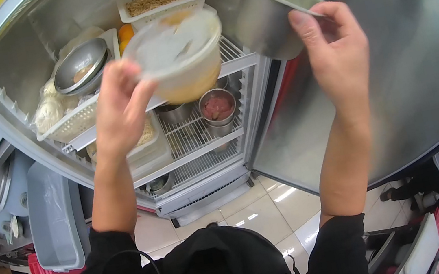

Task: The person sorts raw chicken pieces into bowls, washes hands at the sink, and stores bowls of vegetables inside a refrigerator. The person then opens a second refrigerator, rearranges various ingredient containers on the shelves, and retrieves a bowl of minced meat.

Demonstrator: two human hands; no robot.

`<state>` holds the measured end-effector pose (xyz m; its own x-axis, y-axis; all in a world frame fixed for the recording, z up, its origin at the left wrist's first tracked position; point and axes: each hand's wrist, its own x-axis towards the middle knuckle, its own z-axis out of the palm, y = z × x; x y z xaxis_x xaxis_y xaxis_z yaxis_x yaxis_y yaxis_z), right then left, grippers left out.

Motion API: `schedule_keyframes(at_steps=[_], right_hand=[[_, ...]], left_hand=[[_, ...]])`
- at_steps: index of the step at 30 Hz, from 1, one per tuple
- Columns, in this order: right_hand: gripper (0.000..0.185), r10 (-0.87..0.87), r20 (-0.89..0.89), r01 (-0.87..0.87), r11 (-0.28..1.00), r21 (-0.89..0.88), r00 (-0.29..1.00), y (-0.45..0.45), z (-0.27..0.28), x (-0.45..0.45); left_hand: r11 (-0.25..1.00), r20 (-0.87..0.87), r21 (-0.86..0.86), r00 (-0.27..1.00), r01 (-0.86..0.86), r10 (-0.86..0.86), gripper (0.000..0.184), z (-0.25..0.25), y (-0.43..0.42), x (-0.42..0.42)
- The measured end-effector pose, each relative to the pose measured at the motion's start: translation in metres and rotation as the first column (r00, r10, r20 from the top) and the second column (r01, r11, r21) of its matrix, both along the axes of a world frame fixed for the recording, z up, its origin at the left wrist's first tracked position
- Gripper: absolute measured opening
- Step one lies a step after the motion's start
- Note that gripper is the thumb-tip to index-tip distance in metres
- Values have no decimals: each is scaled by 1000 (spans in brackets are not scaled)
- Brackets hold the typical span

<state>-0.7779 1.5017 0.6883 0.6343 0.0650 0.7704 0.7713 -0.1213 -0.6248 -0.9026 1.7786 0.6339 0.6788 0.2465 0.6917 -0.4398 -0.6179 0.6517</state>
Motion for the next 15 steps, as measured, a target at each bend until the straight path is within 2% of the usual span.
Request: schedule_keyframes(at_steps=[1,2,4,5,7,10,12,14,15], right_hand=[[28,51,-9,-51,999,14,999,6,-6,6],[30,25,-26,-25,1000,-6,999,12,-12,13],[33,18,-45,-22,997,-78,999,27,-21,28],[36,76,-93,-82,994,-66,993,38,-25,32],[36,47,-68,-56,988,-141,997,59,-33,41],[36,93,-30,-97,982,-161,995,94,-34,38],[36,210,-53,-215,969,-121,976,120,-32,40],[41,256,-27,-258,957,-132,966,148,-31,45],[46,223,-53,-229,958,-172,973,161,-28,44]], left_hand=[[994,3,-84,998,66,-66,23,-10,2,-16],[977,11,-168,992,129,-129,24,-20,5,-32],[947,-39,-268,981,175,-192,27,-42,12,-63],[928,-55,-313,972,201,-229,27,-53,15,-78],[883,-76,-402,952,242,-295,28,-71,20,-104],[857,-77,-448,944,255,-321,28,-89,20,-129],[835,-107,-503,943,220,-314,28,-103,22,-136],[821,-143,-542,942,182,-303,28,-115,26,-141],[816,-162,-555,942,160,-295,28,-120,29,-142]])
